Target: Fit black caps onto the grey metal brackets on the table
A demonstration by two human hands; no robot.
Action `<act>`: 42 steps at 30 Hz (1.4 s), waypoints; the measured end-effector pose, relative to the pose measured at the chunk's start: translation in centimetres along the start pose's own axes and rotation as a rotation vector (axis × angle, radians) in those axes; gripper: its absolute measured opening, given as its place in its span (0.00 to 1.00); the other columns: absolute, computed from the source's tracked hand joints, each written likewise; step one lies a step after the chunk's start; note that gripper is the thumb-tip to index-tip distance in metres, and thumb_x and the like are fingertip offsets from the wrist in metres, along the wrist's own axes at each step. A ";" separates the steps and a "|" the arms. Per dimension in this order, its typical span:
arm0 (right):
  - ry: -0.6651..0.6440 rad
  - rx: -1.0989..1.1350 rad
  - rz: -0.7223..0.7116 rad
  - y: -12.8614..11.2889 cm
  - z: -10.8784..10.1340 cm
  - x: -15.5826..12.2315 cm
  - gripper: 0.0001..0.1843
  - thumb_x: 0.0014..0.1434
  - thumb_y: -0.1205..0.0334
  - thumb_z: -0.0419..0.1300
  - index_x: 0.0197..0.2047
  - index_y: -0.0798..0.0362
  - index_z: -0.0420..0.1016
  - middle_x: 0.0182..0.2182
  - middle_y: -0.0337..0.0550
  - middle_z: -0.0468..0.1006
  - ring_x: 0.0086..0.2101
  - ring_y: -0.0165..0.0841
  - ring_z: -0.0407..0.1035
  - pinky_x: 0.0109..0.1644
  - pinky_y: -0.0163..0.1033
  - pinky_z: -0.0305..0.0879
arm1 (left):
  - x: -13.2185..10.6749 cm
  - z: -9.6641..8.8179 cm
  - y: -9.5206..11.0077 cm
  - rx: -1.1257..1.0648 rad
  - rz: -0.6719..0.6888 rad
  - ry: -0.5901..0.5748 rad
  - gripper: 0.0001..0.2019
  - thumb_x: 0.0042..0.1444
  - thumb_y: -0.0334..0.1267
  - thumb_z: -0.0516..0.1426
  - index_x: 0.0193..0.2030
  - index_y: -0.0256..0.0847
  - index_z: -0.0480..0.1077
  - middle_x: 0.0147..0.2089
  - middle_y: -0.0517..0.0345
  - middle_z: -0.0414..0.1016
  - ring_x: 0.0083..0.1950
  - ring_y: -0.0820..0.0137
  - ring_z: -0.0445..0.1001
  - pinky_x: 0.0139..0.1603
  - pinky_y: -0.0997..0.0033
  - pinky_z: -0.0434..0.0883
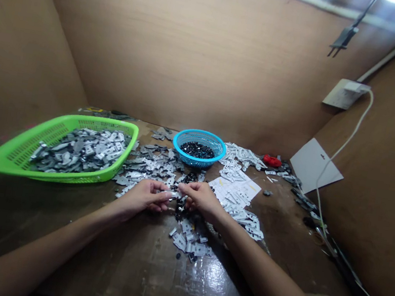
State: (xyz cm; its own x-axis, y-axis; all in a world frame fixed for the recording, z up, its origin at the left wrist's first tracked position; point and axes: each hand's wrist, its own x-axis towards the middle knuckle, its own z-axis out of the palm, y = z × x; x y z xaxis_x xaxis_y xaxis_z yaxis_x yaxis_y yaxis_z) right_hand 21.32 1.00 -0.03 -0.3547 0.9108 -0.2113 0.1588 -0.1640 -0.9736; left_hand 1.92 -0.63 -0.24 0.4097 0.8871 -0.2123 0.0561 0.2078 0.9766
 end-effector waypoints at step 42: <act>0.010 -0.041 -0.176 0.3 1.2 -0.8 0.17 0.45 0.51 0.63 0.23 0.58 0.70 0.14 0.32 0.62 0.16 0.22 0.52 0.19 0.29 0.46 | 0.1 0.2 0.2 0.026 0.079 0.007 0.14 0.45 0.45 0.59 0.32 0.35 0.70 0.24 0.57 0.71 0.23 0.75 0.69 0.25 0.77 0.65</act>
State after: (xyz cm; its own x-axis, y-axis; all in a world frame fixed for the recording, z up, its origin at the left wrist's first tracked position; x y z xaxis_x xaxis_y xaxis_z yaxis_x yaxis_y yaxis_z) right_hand 20.61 -0.26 -0.25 -0.3715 0.9277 -0.0371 0.1325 0.0134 -0.9911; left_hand 2.16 -0.58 -0.02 0.4076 0.9032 -0.1348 0.0474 0.1265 0.9908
